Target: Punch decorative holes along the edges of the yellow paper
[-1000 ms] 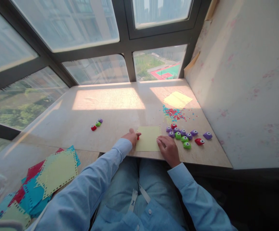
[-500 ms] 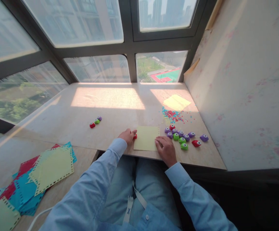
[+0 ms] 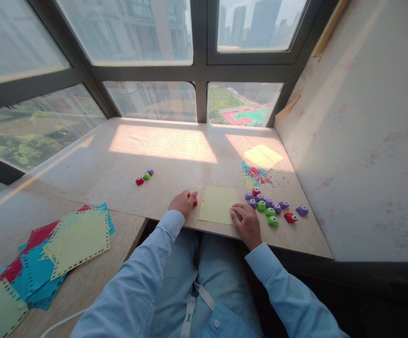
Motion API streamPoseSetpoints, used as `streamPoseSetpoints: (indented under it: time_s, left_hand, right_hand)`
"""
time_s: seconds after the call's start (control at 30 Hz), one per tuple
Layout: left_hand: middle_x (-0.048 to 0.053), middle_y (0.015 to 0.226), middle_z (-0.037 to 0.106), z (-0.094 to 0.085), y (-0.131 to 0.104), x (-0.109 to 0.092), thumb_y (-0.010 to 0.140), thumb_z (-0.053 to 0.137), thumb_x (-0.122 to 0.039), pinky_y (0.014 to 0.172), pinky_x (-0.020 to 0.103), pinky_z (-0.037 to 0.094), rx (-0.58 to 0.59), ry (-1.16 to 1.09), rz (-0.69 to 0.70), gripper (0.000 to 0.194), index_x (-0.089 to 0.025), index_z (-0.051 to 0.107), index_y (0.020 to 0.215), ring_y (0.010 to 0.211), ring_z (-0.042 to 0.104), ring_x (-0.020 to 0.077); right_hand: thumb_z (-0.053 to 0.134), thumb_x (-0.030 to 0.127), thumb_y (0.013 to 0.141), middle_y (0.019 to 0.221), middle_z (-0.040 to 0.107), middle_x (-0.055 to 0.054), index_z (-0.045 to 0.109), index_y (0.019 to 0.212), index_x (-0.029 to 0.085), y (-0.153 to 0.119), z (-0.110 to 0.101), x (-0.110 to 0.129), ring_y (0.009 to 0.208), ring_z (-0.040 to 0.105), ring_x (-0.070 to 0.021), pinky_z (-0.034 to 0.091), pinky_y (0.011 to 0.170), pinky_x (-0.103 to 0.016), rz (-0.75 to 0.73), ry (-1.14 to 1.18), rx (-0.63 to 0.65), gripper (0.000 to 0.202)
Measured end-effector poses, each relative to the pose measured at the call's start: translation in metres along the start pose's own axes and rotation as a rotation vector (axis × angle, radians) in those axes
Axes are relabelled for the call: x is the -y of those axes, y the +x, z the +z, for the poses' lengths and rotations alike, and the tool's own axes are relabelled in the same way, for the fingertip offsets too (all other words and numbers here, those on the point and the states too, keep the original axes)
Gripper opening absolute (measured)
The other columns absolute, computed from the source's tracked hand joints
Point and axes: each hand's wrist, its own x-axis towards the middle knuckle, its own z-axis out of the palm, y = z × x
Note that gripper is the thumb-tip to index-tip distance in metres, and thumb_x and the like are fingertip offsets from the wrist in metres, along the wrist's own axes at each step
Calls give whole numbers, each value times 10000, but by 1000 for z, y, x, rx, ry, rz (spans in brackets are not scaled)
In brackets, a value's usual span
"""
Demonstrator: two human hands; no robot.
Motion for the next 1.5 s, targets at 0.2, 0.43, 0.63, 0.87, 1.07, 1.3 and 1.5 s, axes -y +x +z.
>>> streamPoseSetpoints:
  time_s: [0.2,0.43,0.63,0.87,1.07,1.3,1.5]
  left_hand:
    - [63,900,671,7,-9,13,894,512,-502,731,295,455,-97,-147,142,337,-195,647,925,848,627,196]
    - [60,1026,644,13,-14,27,765,664,-305,701,291,490,-153,-226,249,238,-202,681,979,686,591,139]
    - [52,961,685,13,-18,23,734,681,-422,566,251,495,-195,-757,105,342,-168,600,949,590,578,104]
    - [9,776,652,20,-52,-16,711,750,-417,546,237,487,-303,-830,260,335,-181,578,874,588,576,111]
    - [47,905,639,42,-74,-39,828,646,-266,608,258,509,-318,-616,476,119,-199,559,872,734,617,149]
    - [68,962,634,53,-80,-46,895,536,-225,715,309,530,-194,-435,700,16,-209,535,898,795,625,173]
    - [90,1139,631,49,-59,-50,846,577,-191,917,388,501,-104,-408,829,279,-209,534,1122,1026,612,216]
  right_hand:
    - [522,262,904,934,713,-96,709,843,194,-1,0,0,903,628,-251,472,875,-432,-1,-6,-2,208]
    - [553,307,898,933,722,-98,720,867,196,-1,-4,2,921,643,-241,494,886,-429,49,160,-81,203]
    - [599,399,862,927,728,-95,722,857,197,-4,-9,10,930,657,-244,512,893,-438,222,364,-168,237]
    - [657,482,821,1021,737,-90,711,1027,195,-14,-4,66,937,686,-248,565,802,-396,468,721,19,358]
    - [725,507,759,1005,745,-76,727,1023,182,-11,-7,94,881,696,-233,589,776,-391,599,862,10,418]
    - [786,475,695,924,747,-78,709,967,167,-15,-17,85,822,688,-224,585,717,-365,621,800,-112,418]
    - [756,499,702,852,735,-63,702,908,181,-2,-33,40,764,673,-214,568,654,-346,514,568,-114,383]
